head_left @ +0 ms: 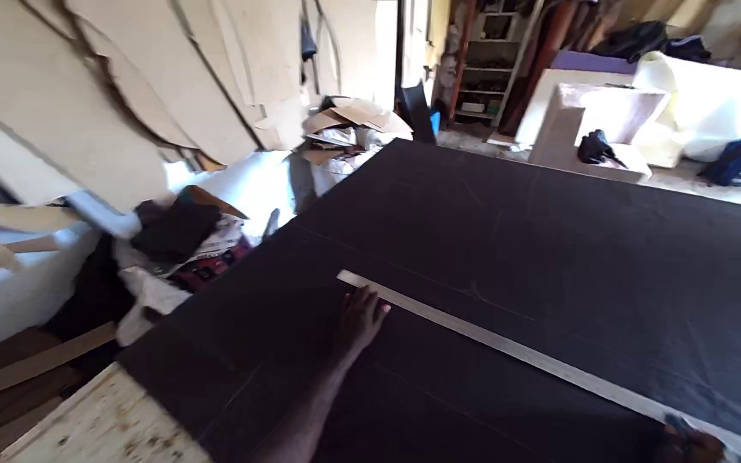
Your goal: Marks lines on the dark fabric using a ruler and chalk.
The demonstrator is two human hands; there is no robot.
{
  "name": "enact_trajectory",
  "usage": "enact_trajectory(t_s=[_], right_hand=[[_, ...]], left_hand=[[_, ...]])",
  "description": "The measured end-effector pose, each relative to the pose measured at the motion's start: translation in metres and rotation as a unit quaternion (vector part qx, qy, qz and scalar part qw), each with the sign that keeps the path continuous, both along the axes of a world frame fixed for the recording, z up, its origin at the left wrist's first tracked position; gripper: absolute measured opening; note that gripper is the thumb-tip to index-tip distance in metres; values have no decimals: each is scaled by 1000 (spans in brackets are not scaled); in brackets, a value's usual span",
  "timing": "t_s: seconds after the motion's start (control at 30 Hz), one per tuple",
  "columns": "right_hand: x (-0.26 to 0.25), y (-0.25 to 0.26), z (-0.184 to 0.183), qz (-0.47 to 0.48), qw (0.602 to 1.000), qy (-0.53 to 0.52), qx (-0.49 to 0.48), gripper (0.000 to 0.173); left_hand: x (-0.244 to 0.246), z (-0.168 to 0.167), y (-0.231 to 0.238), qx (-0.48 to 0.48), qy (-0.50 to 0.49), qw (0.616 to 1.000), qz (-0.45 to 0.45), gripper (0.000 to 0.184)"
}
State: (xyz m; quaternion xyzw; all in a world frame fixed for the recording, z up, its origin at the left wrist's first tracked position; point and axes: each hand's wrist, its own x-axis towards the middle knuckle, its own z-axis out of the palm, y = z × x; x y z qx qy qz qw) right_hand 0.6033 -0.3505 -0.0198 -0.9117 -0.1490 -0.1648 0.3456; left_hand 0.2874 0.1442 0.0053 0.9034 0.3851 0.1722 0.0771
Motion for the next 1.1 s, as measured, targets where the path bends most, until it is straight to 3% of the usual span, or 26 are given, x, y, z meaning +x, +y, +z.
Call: enact_trajectory(t_s=[0.13,0.3,0.73,0.9,1.0,1.1], right_hand=[[-33,23,50,-44,998,38,28,36],[-6,3,13,-72,995,24,-61,34],[-3,-4,10,-48,998,36,3,33],[-3,-9,7,-31,998,6,57,31],[-6,-11,12,-5,990,-41,131,20],[-8,-12,19,5,974,-58,220,15]], left_hand=[[-2,1,0,50,-34,996,-64,63],[-5,-18,23,14,-41,995,-93,68],[-9,-19,25,3,-50,993,-104,69],[-8,-18,24,1,-55,993,-106,66],[-8,-9,20,-16,-70,990,-118,62],[26,9,-11,-19,-109,982,-153,55]])
